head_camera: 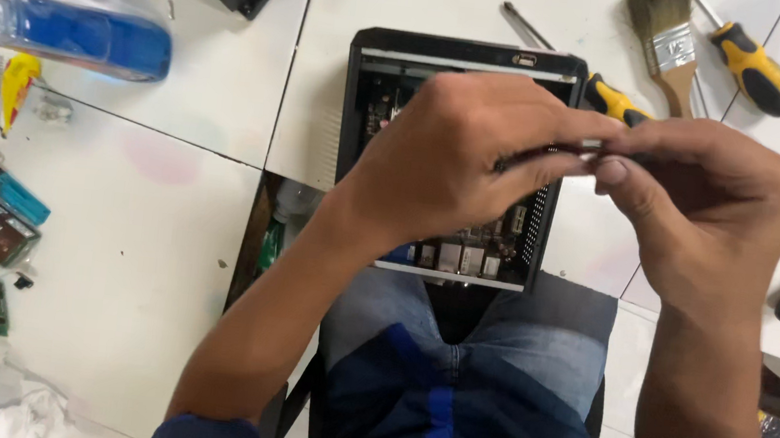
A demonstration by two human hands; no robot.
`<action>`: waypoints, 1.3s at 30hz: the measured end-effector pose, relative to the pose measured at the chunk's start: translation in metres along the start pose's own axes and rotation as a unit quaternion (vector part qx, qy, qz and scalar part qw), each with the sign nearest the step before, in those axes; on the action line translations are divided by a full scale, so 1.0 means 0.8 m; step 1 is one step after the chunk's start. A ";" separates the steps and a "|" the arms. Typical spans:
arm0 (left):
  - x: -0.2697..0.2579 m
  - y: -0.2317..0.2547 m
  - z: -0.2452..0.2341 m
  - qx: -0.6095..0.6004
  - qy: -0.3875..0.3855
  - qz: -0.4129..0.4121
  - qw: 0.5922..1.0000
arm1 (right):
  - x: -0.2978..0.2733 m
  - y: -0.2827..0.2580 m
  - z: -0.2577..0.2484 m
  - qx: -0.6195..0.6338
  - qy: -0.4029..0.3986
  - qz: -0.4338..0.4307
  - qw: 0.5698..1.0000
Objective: The person works on an open computer case resting on their lap, manipulating internal wires and connectors with both hands. They connect a small multi-pin connector and route cables within the case.
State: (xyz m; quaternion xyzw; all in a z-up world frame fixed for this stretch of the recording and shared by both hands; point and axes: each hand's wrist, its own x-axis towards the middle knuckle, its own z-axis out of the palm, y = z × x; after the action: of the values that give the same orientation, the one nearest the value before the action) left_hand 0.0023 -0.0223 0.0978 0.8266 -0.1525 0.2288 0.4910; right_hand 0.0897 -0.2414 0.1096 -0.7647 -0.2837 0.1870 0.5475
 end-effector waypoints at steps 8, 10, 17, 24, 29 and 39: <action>-0.005 -0.007 -0.003 0.026 -0.005 -0.032 0.999 | 0.009 0.002 0.014 0.049 0.008 -0.015 0.999; -0.004 -0.004 -0.006 0.019 0.015 -0.029 0.999 | 0.009 0.006 0.018 0.034 0.039 -0.012 0.999; -0.016 0.002 -0.012 0.005 0.047 -0.089 0.995 | 0.008 0.013 0.023 0.136 0.028 0.008 0.990; -0.026 0.005 -0.002 -0.027 0.081 -0.113 0.990 | 0.002 0.007 0.033 0.132 0.024 -0.014 0.991; -0.030 0.008 0.003 -0.041 0.079 -0.125 0.988 | -0.004 0.006 0.033 0.101 0.033 -0.034 0.994; -0.022 0.016 0.004 0.019 0.079 -0.049 0.995 | -0.004 0.009 0.032 0.066 0.055 -0.059 0.995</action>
State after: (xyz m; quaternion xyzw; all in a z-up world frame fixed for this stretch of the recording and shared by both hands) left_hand -0.0181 -0.0307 0.0966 0.8217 -0.0678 0.2720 0.4963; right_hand 0.0732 -0.2265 0.0942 -0.7177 -0.2851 0.1301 0.6219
